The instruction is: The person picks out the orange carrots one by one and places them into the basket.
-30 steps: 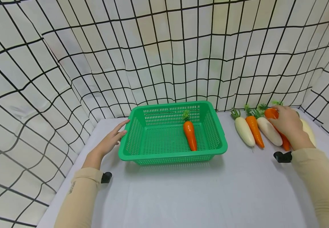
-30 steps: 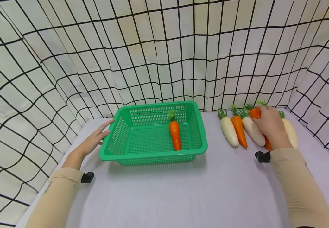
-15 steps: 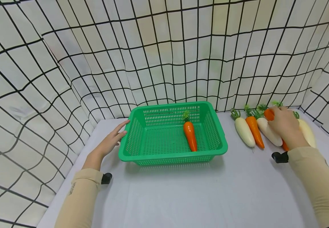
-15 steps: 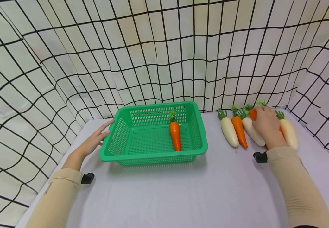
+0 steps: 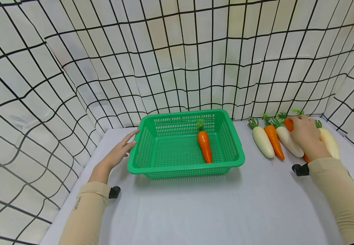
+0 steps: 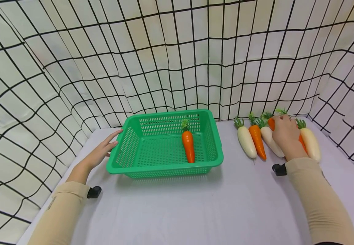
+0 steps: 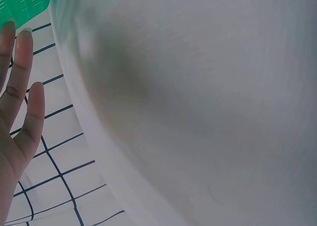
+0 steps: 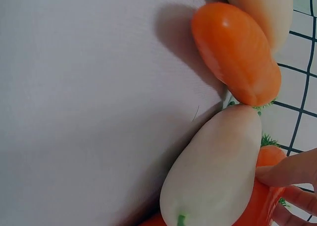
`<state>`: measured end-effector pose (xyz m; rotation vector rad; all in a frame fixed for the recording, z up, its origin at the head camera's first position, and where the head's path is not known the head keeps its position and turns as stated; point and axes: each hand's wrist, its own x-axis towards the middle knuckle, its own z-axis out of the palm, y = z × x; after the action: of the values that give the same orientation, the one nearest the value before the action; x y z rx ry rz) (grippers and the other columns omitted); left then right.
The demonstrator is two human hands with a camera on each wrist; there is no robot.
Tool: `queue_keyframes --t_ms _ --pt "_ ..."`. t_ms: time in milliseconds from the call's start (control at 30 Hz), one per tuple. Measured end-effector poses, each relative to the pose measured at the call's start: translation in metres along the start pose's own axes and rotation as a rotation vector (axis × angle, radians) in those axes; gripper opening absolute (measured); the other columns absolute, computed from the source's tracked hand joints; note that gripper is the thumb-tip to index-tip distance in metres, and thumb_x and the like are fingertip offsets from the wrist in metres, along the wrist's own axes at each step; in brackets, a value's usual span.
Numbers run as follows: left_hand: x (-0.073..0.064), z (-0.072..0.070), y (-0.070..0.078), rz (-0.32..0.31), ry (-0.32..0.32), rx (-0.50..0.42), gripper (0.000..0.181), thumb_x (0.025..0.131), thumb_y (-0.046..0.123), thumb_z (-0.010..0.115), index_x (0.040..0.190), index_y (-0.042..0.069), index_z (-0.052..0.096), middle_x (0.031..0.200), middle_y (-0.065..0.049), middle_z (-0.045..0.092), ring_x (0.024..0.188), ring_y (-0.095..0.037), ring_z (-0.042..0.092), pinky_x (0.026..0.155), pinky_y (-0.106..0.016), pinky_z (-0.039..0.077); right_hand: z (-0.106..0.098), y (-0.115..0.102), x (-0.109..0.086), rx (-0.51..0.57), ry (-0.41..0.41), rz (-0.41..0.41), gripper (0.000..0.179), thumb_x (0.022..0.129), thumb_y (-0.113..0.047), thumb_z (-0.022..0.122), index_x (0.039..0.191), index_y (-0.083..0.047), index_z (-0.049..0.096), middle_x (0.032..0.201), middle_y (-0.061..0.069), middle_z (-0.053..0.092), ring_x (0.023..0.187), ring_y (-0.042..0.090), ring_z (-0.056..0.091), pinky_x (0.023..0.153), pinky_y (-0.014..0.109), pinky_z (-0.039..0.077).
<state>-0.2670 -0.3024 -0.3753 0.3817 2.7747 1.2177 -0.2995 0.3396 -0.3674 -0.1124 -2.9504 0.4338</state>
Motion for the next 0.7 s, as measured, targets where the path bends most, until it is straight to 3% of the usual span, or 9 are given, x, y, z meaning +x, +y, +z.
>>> queue_keyframes --t_ms 367,700 --pt "0.000 0.000 0.002 -0.001 -0.003 -0.011 0.061 0.111 0.039 0.036 0.166 0.024 0.017 0.126 -0.024 0.063 0.103 -0.033 0.062 0.096 -0.068 0.041 -0.005 0.006 0.002 0.072 -0.027 0.004 0.056 0.089 0.002 0.052 0.144 0.010 0.042 0.132 0.044 0.043 0.116 0.064 0.034 0.092 0.074 0.036" --pt "0.000 0.001 0.003 -0.006 -0.002 -0.011 0.061 0.111 0.039 0.036 0.166 0.022 0.017 0.127 -0.025 0.062 0.102 -0.033 0.062 0.096 -0.068 0.042 -0.014 0.008 -0.002 0.073 -0.109 0.023 0.060 0.093 -0.009 0.065 0.143 0.010 0.040 0.131 0.042 0.043 0.111 0.058 0.045 0.082 0.068 0.042"
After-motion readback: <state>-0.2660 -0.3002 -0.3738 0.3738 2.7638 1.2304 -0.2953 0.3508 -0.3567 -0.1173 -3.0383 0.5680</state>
